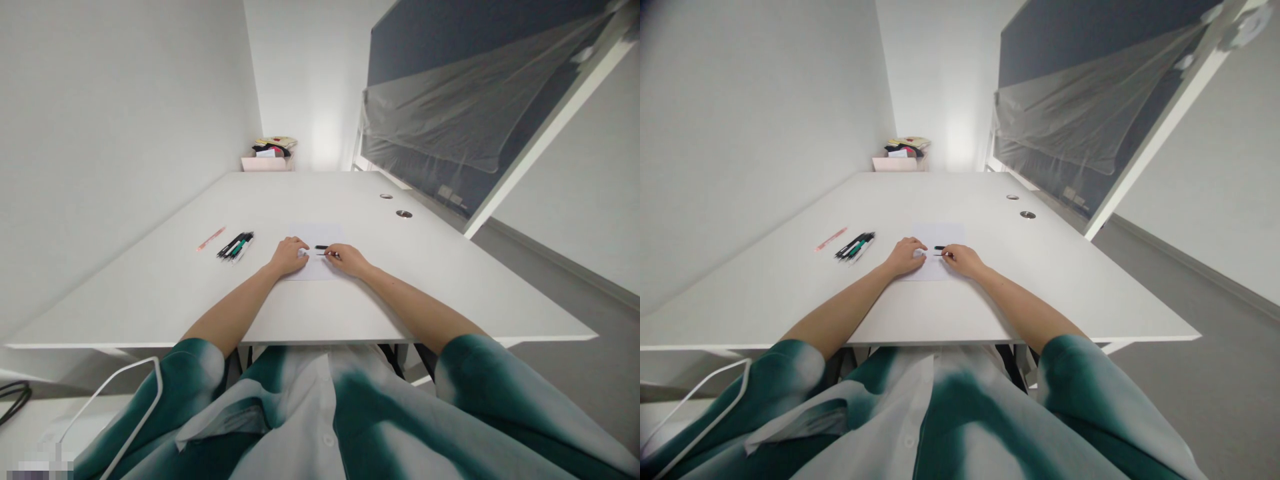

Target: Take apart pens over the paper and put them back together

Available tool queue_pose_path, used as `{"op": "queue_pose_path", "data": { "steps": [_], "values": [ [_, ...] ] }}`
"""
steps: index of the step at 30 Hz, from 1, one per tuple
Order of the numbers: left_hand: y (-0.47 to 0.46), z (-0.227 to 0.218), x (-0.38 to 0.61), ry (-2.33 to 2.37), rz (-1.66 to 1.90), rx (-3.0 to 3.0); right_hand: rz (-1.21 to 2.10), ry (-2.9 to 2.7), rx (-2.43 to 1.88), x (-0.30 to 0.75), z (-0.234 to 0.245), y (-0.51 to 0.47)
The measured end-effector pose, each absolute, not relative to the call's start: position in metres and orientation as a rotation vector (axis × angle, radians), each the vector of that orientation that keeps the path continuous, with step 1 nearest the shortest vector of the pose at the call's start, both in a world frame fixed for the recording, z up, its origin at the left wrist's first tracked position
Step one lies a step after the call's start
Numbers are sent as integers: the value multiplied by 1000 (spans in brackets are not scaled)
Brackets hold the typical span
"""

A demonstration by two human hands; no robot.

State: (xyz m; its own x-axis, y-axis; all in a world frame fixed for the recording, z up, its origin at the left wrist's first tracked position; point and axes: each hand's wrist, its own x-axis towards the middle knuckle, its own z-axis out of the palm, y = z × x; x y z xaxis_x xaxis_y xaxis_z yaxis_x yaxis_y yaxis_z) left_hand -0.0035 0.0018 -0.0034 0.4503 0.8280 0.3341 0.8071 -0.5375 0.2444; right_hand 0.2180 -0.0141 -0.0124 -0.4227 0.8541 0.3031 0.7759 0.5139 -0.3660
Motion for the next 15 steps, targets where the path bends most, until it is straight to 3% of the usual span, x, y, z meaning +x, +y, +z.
{"op": "queue_pose_path", "data": {
  "steps": [6, 15],
  "values": [
    [5, -3, -4, 1560, 553, 2565, 239, -2301, -1329, 220, -12, -14],
    [10, -9, -2, 1279, 800, 2252, 241, -2279, -1289, 220, -15, -12]
  ]
}}
